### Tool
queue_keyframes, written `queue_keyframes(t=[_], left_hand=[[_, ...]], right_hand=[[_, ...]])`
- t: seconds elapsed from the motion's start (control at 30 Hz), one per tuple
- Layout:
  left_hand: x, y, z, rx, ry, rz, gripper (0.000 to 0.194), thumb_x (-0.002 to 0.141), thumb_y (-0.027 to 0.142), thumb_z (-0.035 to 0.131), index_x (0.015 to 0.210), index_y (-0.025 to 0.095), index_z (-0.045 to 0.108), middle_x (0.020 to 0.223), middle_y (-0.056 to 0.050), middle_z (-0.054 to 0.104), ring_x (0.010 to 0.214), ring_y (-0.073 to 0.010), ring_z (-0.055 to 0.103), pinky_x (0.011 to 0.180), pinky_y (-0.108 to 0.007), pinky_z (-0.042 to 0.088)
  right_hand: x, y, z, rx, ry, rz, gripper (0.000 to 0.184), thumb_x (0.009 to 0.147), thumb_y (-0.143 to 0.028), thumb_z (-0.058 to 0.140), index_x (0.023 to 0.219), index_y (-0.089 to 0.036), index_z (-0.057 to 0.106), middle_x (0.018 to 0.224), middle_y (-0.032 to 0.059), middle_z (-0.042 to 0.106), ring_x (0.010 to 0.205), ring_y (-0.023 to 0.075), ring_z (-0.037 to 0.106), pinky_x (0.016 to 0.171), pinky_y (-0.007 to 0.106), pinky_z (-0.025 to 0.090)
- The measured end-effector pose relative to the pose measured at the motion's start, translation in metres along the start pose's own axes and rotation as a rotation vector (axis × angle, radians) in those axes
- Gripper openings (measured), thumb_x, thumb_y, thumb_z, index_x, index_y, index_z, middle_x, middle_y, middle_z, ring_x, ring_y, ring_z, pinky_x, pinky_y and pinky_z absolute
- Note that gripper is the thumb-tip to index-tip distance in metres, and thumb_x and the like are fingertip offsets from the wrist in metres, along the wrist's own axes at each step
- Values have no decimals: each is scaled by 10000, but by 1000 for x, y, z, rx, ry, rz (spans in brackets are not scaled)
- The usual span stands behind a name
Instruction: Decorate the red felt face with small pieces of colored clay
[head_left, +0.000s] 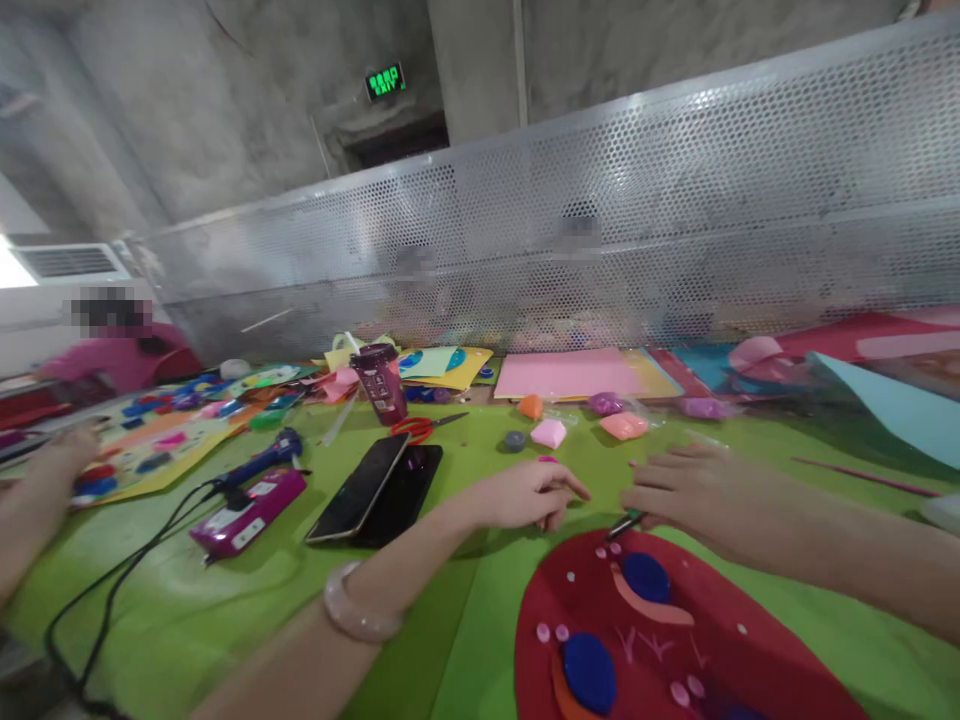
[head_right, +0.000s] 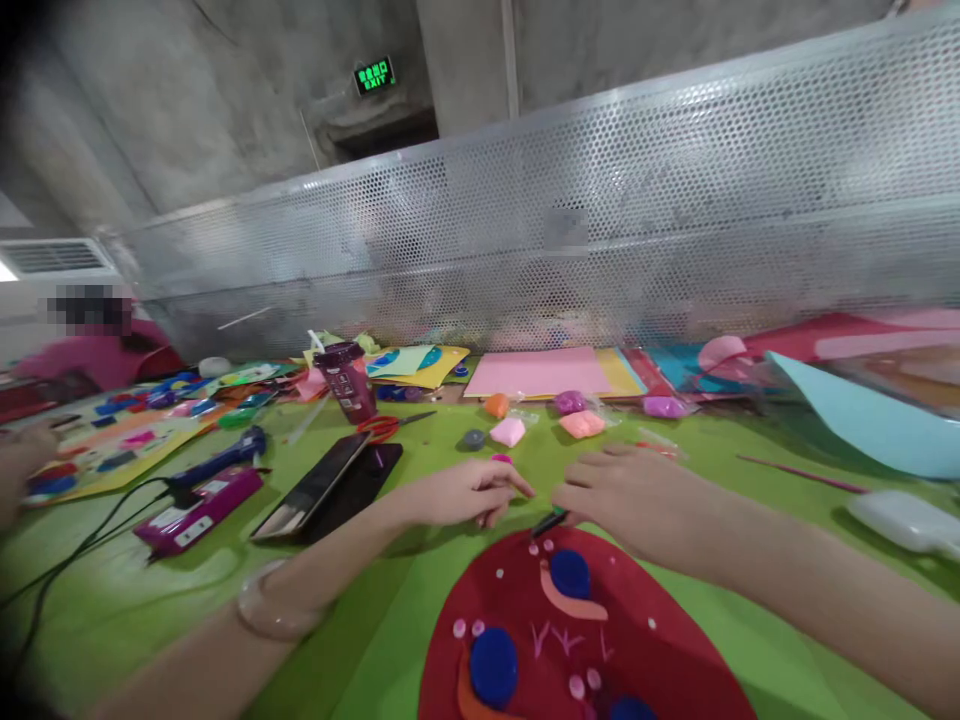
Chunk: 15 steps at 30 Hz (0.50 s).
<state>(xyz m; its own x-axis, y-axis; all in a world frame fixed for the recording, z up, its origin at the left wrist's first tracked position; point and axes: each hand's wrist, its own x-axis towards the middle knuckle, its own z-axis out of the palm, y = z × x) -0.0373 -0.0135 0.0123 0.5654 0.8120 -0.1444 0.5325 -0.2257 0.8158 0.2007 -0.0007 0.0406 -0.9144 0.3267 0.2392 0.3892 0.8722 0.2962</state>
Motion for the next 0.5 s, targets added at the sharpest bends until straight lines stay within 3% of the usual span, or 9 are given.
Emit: queue_keyframes(t=[0.17,0.37,0.5], left_hand=[[2,-3,-1,-37,26,-14,287,852,192,377,1069,127,553,596,20,527,526,-99,490,543,-223,410],[0,-2,2,-46,32,9,247,850,193,386,1006,134,567,590,22,521,524,-100,499,537,-224,416],[-1,-7,-1,-81,34,37,167,827,230,464,919,142,572,689,-2,553,563,-99,533,536,-224,439]], right_hand=[[6,-10,18,-68,-52,47,188,748,-57,510,840,-201,589,779,25,601,712,190,547,620,301,385],[0,-7,34,-76,38,18,204,766,-41,449,812,-194,576,739,25,572,676,185,511,615,300,344],[0,-5,38,-61,74,24,182,806,-75,434,784,-194,570,716,28,563,666,190,495,608,301,326]])
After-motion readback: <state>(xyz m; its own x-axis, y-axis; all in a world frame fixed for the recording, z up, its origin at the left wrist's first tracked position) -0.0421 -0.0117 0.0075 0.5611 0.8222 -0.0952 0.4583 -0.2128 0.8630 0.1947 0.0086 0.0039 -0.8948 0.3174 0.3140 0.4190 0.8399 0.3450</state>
